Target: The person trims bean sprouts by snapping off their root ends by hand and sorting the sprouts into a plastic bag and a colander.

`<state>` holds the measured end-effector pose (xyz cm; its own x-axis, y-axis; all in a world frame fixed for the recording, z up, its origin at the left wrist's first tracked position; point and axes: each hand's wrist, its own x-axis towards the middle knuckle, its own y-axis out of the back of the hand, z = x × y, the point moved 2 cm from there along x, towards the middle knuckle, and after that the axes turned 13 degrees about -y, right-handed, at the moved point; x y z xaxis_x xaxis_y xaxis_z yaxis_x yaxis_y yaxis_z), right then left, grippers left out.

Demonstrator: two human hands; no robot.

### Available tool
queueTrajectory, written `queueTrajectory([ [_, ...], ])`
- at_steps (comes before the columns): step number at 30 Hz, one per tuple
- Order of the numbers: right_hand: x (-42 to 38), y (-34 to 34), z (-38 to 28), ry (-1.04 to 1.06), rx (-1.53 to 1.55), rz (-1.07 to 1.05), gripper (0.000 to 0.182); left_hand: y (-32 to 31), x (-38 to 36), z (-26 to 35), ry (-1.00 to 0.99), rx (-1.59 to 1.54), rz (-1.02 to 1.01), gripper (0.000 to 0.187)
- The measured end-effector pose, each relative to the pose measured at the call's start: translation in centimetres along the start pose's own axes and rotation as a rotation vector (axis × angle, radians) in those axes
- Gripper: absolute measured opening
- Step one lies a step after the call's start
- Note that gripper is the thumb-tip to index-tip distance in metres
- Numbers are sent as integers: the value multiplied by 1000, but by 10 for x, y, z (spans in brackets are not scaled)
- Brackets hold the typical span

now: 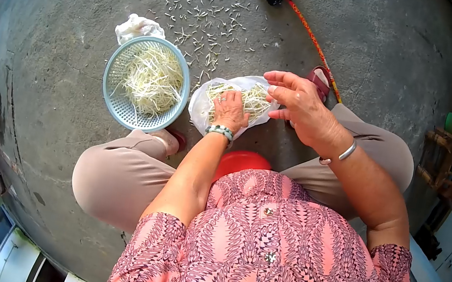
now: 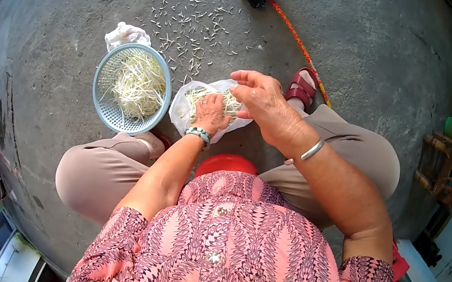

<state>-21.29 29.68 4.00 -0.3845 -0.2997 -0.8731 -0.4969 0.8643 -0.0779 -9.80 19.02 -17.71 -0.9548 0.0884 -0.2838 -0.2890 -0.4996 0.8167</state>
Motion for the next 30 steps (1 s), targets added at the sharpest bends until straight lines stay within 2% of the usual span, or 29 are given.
queueTrajectory([
  [4,3,-1,-1,20,-74,-25,45,-1,5,0,57,109,-164,57],
  [5,3,-1,-2,27,-91,-33,45,0,6,-1,49,105,-132,47],
  [8,6,2,-4,29,-97,-29,45,0,11,-5,31,64,-224,33],
  [11,10,5,-4,32,-100,-15,45,-2,8,-13,-14,1,-1,21],
  [14,8,6,-6,39,-110,-20,45,-5,10,-36,62,-251,85,18],
  [18,10,5,-4,42,-128,-19,44,9,5,-40,-3,-233,276,19],
  [19,11,5,-4,45,-129,-15,44,10,5,-39,-49,-243,268,26],
  [22,13,5,-6,54,-131,2,43,11,5,-29,-104,-186,246,30],
  [23,13,5,-6,54,-128,8,43,3,6,-32,-66,-115,88,42],
  [26,13,5,-7,63,-129,7,42,13,0,-22,-23,-2,35,62],
  [27,13,6,-7,65,-129,3,42,14,-1,-22,-8,-61,23,85],
  [30,15,7,-3,63,-120,-22,43,11,-4,-22,-35,-73,106,89],
])
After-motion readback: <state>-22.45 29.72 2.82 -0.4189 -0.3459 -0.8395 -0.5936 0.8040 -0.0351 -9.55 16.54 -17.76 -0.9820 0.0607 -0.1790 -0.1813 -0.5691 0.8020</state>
